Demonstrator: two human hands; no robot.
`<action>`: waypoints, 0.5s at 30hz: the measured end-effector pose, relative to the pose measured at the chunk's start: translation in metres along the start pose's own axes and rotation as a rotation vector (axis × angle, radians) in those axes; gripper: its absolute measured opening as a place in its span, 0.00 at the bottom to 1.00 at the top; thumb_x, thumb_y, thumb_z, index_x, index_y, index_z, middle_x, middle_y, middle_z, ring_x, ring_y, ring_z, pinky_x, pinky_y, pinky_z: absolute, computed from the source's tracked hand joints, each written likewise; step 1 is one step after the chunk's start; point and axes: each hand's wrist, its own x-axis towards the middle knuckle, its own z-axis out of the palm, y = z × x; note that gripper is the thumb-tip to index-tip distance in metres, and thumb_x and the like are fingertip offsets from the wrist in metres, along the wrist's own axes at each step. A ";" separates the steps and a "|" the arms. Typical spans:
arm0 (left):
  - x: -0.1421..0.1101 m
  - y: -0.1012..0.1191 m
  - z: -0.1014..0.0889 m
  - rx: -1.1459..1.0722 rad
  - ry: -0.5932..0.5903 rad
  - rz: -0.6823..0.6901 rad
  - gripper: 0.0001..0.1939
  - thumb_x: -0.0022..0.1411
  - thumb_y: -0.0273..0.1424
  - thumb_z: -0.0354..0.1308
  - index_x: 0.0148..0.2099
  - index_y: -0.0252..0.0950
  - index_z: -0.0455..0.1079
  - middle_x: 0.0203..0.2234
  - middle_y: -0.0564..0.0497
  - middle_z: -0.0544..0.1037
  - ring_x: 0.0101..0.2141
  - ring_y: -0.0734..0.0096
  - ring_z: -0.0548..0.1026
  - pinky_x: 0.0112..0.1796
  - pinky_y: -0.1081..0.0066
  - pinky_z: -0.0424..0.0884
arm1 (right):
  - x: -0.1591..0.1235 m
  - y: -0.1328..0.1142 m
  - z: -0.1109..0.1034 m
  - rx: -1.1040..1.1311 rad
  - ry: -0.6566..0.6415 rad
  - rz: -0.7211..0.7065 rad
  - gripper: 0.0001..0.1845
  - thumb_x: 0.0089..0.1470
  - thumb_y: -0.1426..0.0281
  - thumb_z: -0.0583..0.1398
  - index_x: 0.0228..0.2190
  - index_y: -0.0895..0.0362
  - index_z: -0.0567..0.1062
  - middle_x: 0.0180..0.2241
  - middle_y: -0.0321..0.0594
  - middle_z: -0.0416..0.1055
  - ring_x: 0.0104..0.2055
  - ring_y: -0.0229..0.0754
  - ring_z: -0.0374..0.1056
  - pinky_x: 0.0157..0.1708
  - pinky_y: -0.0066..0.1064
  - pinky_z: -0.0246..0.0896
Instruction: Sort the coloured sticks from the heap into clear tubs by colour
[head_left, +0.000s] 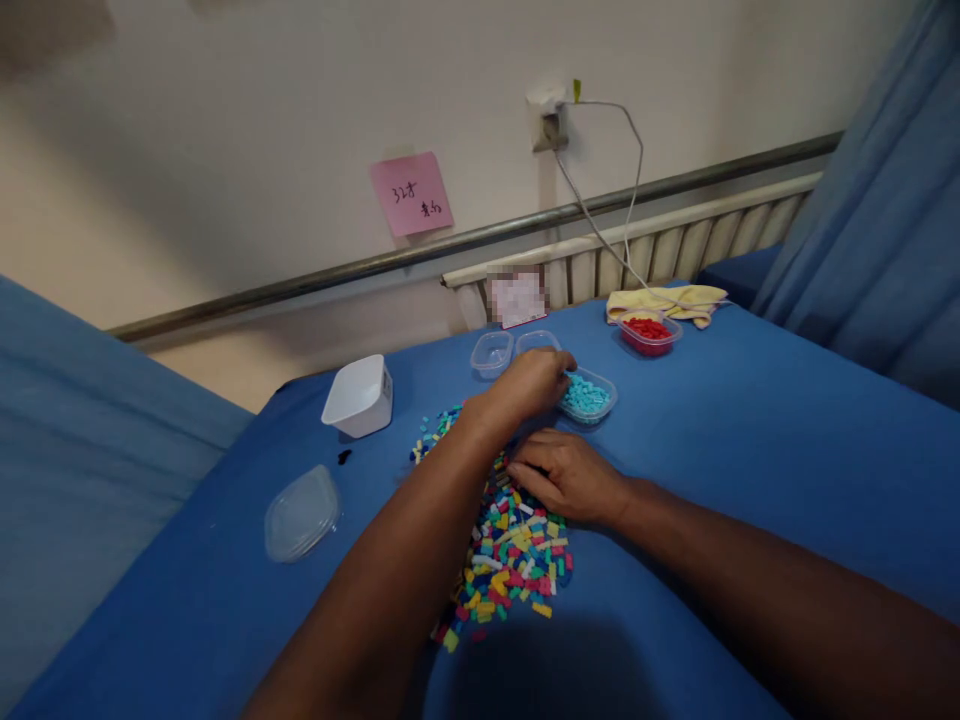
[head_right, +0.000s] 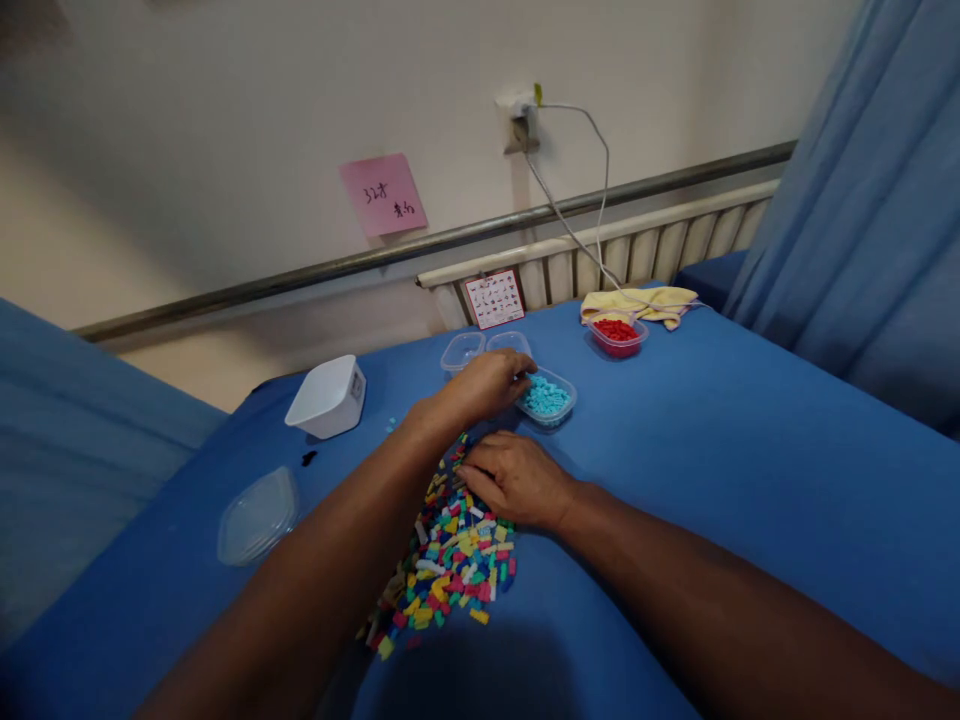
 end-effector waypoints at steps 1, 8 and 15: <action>0.000 -0.001 0.001 -0.001 0.012 -0.007 0.17 0.71 0.24 0.57 0.58 0.32 0.80 0.51 0.41 0.83 0.50 0.57 0.80 0.51 0.65 0.74 | 0.000 0.000 0.000 0.001 -0.002 -0.002 0.14 0.73 0.68 0.58 0.33 0.56 0.77 0.33 0.42 0.77 0.37 0.44 0.72 0.42 0.36 0.65; 0.002 0.007 0.006 0.098 -0.079 0.061 0.12 0.68 0.25 0.59 0.46 0.35 0.84 0.42 0.43 0.85 0.42 0.56 0.82 0.40 0.65 0.74 | 0.001 0.001 0.003 -0.044 -0.021 0.053 0.13 0.69 0.71 0.61 0.30 0.56 0.75 0.31 0.40 0.77 0.34 0.43 0.71 0.38 0.35 0.62; 0.006 -0.006 0.003 -0.154 0.001 0.119 0.14 0.68 0.23 0.59 0.51 0.35 0.83 0.46 0.47 0.86 0.45 0.62 0.82 0.47 0.68 0.74 | -0.002 -0.001 0.000 0.026 -0.004 0.039 0.13 0.72 0.69 0.58 0.33 0.56 0.78 0.34 0.41 0.79 0.37 0.44 0.73 0.41 0.36 0.65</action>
